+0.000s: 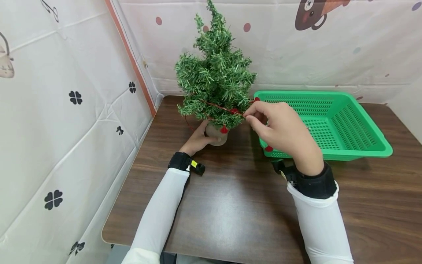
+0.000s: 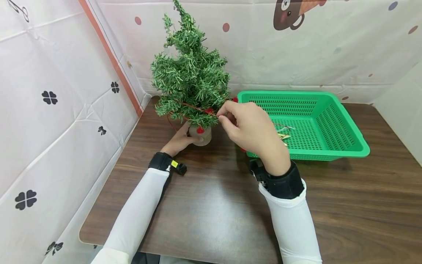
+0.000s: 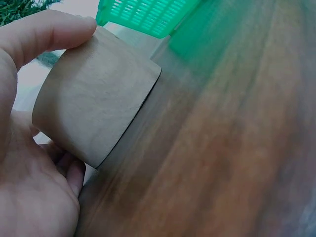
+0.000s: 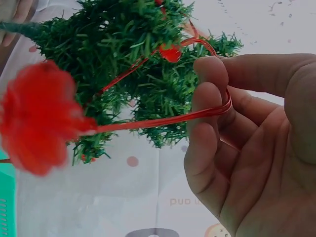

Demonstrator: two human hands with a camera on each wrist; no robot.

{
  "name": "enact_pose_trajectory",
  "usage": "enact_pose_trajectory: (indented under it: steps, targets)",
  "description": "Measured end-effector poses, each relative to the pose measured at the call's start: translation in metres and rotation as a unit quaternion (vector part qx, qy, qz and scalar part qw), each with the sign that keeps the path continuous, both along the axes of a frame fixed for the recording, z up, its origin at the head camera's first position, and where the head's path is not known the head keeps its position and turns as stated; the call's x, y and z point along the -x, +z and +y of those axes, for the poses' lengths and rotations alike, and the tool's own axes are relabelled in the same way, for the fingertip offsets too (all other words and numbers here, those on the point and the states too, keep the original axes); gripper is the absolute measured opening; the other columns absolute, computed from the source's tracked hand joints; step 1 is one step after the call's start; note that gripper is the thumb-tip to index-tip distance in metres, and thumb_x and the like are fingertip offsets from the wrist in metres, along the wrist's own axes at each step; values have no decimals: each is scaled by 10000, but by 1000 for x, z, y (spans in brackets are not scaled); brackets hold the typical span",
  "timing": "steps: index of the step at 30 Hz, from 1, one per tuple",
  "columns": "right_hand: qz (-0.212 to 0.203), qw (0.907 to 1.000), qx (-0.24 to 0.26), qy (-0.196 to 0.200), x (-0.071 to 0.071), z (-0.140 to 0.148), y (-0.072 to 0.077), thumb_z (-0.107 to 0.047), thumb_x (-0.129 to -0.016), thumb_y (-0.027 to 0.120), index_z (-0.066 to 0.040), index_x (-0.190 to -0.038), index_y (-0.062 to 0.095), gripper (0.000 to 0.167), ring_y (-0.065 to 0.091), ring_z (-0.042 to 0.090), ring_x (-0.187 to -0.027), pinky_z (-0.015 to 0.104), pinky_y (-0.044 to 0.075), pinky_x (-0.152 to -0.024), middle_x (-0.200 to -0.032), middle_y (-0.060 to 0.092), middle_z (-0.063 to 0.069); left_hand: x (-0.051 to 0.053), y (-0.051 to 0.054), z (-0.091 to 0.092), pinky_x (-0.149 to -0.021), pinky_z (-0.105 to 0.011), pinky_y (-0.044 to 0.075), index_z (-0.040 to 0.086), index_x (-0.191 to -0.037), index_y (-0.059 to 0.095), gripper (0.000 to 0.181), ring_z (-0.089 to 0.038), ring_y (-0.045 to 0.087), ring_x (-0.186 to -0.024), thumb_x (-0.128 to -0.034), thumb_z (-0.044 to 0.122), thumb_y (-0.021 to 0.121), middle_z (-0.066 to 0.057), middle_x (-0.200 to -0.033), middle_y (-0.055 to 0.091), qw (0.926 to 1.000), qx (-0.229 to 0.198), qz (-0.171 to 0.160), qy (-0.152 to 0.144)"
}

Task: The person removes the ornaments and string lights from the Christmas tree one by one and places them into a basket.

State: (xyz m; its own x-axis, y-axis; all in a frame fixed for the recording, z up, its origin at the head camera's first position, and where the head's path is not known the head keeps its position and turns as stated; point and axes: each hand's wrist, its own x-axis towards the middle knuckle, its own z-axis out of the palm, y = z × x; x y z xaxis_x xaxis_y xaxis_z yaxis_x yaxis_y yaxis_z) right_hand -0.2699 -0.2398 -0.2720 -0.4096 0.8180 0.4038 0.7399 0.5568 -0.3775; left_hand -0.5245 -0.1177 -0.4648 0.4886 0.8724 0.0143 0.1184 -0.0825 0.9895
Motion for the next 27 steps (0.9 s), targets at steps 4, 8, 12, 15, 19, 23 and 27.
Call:
enact_pose_trajectory:
  steps: [4,8,12,15,19,23,27]
  targets:
    - [150,9999,-54,21,-2,-4,4,-178,-1019,631,-155,-1066,741,121,494,85,-529,272,386,-597,-718,632,-59,0,12,-8,-1228,-530,273,195,-1628,215,903,-310,280,-1525,-911,125,761,-88,-1656,260,9998,15,173,48]
    - [273,9995,-148,2,-6,-5,6,-189,-1026,625,-156,-1078,739,129,483,69,-468,260,374,-563,-714,639,-47,-2,16,-12,-1228,-553,255,185,-1637,191,933,-314,168,-1561,-907,173,772,-101,-1688,111,9988,-174,428,185]
    - [366,9988,-311,-103,-14,-5,7,-166,-1021,628,-149,-1067,734,117,501,53,-502,242,366,-545,-713,638,-49,-4,4,-5,-1192,-562,299,262,-1613,267,901,-294,205,-1521,-889,226,801,-70,-1645,146,9965,-472,579,381]
    - [469,9975,-445,-274,-15,-8,7,-140,-1015,628,-129,-1051,732,111,512,61,-552,228,375,-549,-718,633,-47,-4,-5,5,-1156,-535,349,285,-1564,362,836,-267,284,-1442,-868,263,826,-56,-1568,248,9945,-651,718,397]
    - [598,9959,-525,-440,-13,-12,6,-121,-1012,626,-101,-1043,728,109,523,77,-606,217,383,-565,-727,628,-25,-2,-8,11,-1124,-511,391,274,-1539,384,830,-258,357,-1384,-849,258,845,-63,-1522,317,9954,-692,633,211]
    - [654,9945,-518,-631,-8,-15,5,-119,-1013,624,-99,-1048,728,112,522,94,-623,221,377,-571,-728,618,-16,2,-7,12,-1150,-538,372,291,-1599,272,912,-300,394,-1415,-874,175,814,-67,-1586,301,9989,-350,279,-165]
    - [712,9929,-506,-809,-3,-20,4,-123,-1014,621,-100,-1052,730,117,516,94,-617,229,372,-562,-725,609,-22,6,-6,14,-1190,-543,330,326,-1631,199,919,-310,357,-1475,-921,128,749,-59,-1633,298,9989,-114,248,-371]
